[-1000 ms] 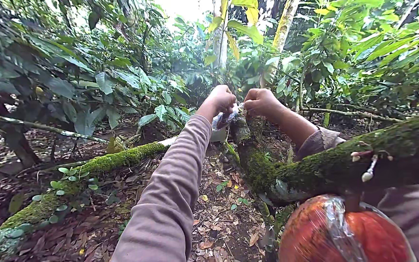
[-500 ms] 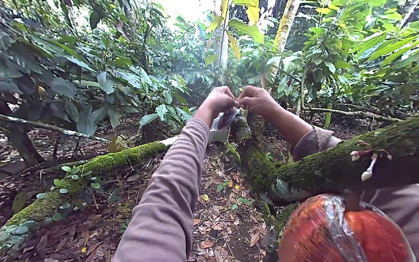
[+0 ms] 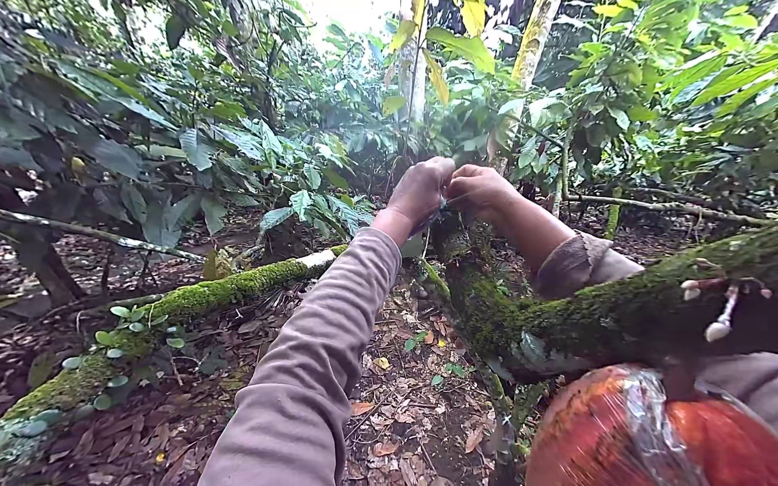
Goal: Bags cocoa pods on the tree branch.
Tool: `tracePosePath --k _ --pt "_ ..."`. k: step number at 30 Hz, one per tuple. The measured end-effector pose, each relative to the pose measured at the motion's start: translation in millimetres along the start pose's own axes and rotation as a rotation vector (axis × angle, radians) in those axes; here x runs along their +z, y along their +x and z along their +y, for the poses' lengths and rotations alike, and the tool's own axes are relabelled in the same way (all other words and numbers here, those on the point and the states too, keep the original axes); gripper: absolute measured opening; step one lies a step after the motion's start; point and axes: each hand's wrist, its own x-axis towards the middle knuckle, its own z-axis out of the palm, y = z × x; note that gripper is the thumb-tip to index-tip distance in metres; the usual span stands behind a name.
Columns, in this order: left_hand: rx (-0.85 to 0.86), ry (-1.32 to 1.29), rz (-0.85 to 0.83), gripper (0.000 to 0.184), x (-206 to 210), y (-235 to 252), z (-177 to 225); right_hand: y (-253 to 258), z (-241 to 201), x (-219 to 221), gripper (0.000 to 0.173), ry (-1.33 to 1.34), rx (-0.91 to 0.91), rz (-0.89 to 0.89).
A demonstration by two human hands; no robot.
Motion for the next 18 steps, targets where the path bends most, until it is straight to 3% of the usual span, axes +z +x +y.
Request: tracePosePath --k 2,8,12,16,18 --pt "-0.066 0.013 0.009 0.018 1.6 -1.9 3.4 1.3 -1.2 0.6 0.007 0.033 0.026 0.002" --pt "-0.209 0.146 -0.106 0.018 -3.6 2.2 13.5 -2.3 -3.0 0.3 0.008 0.041 0.045 0.014" --pt "-0.298 0.108 -0.23 0.017 -15.7 13.7 15.6 -1.6 2.8 -8.9 0.027 -0.3 -0.222 0.019" --pt "-0.559 -0.097 -0.374 0.014 -32.5 23.4 18.6 -7.7 7.5 -17.5 0.02 -0.708 -0.593 0.049" --pt "-0.719 -0.288 -0.381 0.012 -33.5 21.2 15.6 -9.3 10.8 -19.1 0.018 -0.821 -0.693 0.05"
